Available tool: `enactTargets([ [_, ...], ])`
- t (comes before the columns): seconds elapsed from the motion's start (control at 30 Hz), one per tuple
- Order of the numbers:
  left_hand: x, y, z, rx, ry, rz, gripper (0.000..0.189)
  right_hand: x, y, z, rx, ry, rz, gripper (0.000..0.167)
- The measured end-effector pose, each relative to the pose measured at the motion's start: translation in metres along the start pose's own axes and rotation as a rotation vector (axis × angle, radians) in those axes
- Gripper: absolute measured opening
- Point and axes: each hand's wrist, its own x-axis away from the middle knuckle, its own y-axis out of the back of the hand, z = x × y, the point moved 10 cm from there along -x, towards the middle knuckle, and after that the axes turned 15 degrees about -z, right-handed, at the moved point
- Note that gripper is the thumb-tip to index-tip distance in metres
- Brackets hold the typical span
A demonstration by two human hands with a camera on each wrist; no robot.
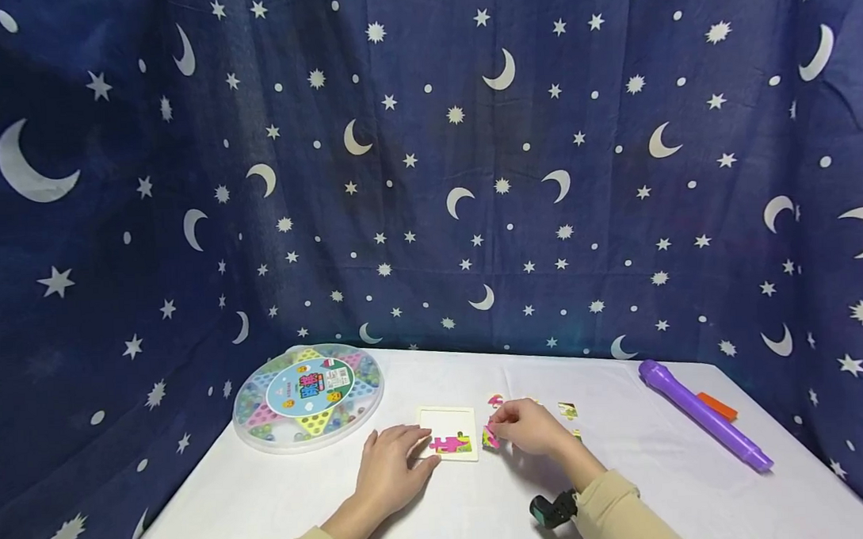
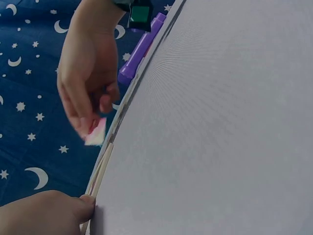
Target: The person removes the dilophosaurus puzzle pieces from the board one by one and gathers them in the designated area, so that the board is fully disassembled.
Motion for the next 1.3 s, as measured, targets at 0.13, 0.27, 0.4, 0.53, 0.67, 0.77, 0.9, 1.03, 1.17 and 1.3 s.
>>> enactTargets([
  [0.13, 0.0, 0.0, -0.005, 0.042, -0.05, 0.0, 0.02, 0.006, 0.004, -0.01, 0.007, -0.005, 0.03, 0.014],
  [0.27, 0.0, 0.0, -0.006, 0.054, -0.052, 0.007, 0.017, 0.009, 0.006, -0.018, 0.058, -0.005, 0.015, 0.014],
  [0.4, 0.0, -0.002, -0.006, 0.054, -0.053, 0.023, 0.018, 0.008, 0.007, -0.018, 0.109, 0.022, -0.027, 0.013],
  [0.53, 0.001, -0.003, -0.006, 0.046, -0.056, 0.036, 0.019, 0.006, 0.007, -0.01, 0.161, 0.06, -0.068, 0.014],
  [0.67, 0.001, -0.003, -0.006, 0.045, -0.057, 0.035, 0.018, 0.003, 0.0, 0.01, 0.176, 0.118, -0.085, 0.008],
  [0.77, 0.001, -0.003, -0.006, 0.043, -0.062, 0.037, 0.018, 0.003, -0.015, 0.028, 0.168, 0.185, -0.044, 0.011],
  [0.9, 0.001, -0.004, -0.007, 0.038, -0.072, 0.043, 0.019, 0.007, -0.037, 0.047, 0.167, 0.272, 0.031, 0.019],
  [1.03, 0.0, -0.003, -0.008, 0.041, -0.071, 0.04, 0.02, 0.009, -0.046, 0.056, 0.192, 0.327, 0.065, 0.023],
  [1.17, 0.0, -0.002, -0.008, 0.043, -0.071, 0.039, 0.019, 0.007, -0.05, 0.055, 0.224, 0.336, 0.087, 0.022],
  [1.3, 0.0, -0.002, -0.007, 0.033, -0.07, 0.041, 0.019, 0.005, -0.052, 0.055, 0.232, 0.359, 0.104, 0.018],
])
